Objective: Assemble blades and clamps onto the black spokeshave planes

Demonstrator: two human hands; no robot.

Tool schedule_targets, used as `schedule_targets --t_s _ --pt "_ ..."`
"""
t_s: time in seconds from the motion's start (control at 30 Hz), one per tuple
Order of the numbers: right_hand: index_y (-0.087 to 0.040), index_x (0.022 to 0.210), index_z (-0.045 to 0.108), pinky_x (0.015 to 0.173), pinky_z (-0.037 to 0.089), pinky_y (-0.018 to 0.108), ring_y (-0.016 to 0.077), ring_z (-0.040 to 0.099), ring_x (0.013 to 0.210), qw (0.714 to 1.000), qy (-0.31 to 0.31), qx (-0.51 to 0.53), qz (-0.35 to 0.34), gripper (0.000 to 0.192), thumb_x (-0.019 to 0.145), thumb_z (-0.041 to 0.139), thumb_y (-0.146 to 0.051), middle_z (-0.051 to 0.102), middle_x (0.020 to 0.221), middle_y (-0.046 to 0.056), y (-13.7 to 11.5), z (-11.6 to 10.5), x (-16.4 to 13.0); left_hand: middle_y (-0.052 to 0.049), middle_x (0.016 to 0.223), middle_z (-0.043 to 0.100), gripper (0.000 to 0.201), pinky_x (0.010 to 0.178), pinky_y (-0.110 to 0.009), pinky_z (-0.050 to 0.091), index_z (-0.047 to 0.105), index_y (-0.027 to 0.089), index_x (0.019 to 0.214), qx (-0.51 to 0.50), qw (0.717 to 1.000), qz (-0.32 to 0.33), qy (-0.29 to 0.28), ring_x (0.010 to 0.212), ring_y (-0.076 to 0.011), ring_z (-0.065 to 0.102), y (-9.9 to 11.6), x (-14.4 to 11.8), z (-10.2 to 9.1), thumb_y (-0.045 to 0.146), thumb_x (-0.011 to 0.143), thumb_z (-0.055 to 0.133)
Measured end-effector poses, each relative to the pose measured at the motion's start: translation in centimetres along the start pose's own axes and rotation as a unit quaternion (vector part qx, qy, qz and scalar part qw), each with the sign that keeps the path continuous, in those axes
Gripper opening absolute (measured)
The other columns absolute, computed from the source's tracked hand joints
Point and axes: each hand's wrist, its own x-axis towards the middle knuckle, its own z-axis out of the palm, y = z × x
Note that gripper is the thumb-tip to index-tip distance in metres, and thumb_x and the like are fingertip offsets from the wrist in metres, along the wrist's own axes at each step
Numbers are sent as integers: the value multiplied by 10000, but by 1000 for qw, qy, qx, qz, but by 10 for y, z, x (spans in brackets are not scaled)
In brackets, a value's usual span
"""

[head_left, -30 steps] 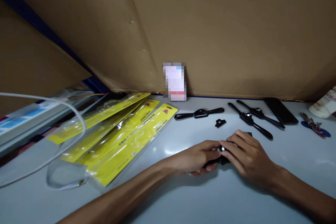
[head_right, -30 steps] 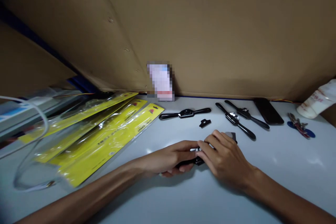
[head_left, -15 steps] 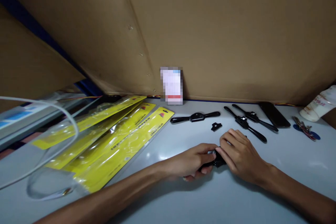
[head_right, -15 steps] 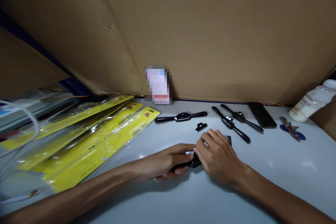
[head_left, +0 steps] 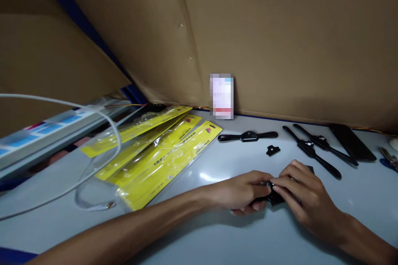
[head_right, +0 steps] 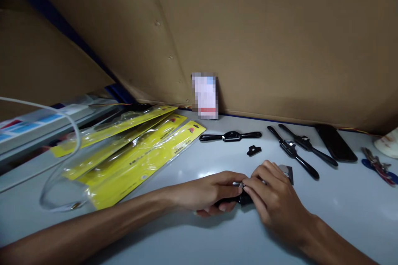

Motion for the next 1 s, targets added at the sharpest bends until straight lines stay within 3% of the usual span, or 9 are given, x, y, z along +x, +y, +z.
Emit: schedule_targets --t_s 0.33,0.47,0.6,0.73,1.0 --pt "-185 783 591 599 396 299 155 503 672 990 46 92 97 201 903 488 -61 573 679 2 -12 10 10 99 599 410 122 295 -153 221 451 227 919 5 1000 19 7 393 -63 271 -4 3 2 302 1010 422" --pt "-192 870 671 625 432 294 152 546 698 984 20 123 128 150 928 552 -122 621 723 3 -9 2 10 103 598 393 137 294 -150 216 496 216 1071 4 1000 26 -3 396 -66 262 -2 1 1 319 1016 426" --pt "-227 1016 705 670 451 306 165 564 758 984 -22 138 108 144 945 596 -164 653 787 6 0 -8 8 102 597 390 230 297 -151 223 511 198 1207 13 1000 28 -3 396 -66 263 -1 -1 -1 286 1016 420" --pt "-205 1029 684 685 441 315 174 550 785 991 -18 104 84 110 973 590 -204 639 819 20 6 -7 5 105 597 385 285 303 -154 237 510 200 1265 15 999 31 -4 392 -66 268 -2 0 -1 309 1015 431" --pt "-131 988 651 718 401 344 192 478 790 998 -15 -53 -21 136 1004 519 -162 617 834 66 4 -3 5 111 596 396 166 324 -161 218 511 207 1124 -3 1000 7 5 388 -54 266 0 0 1 306 1016 432"
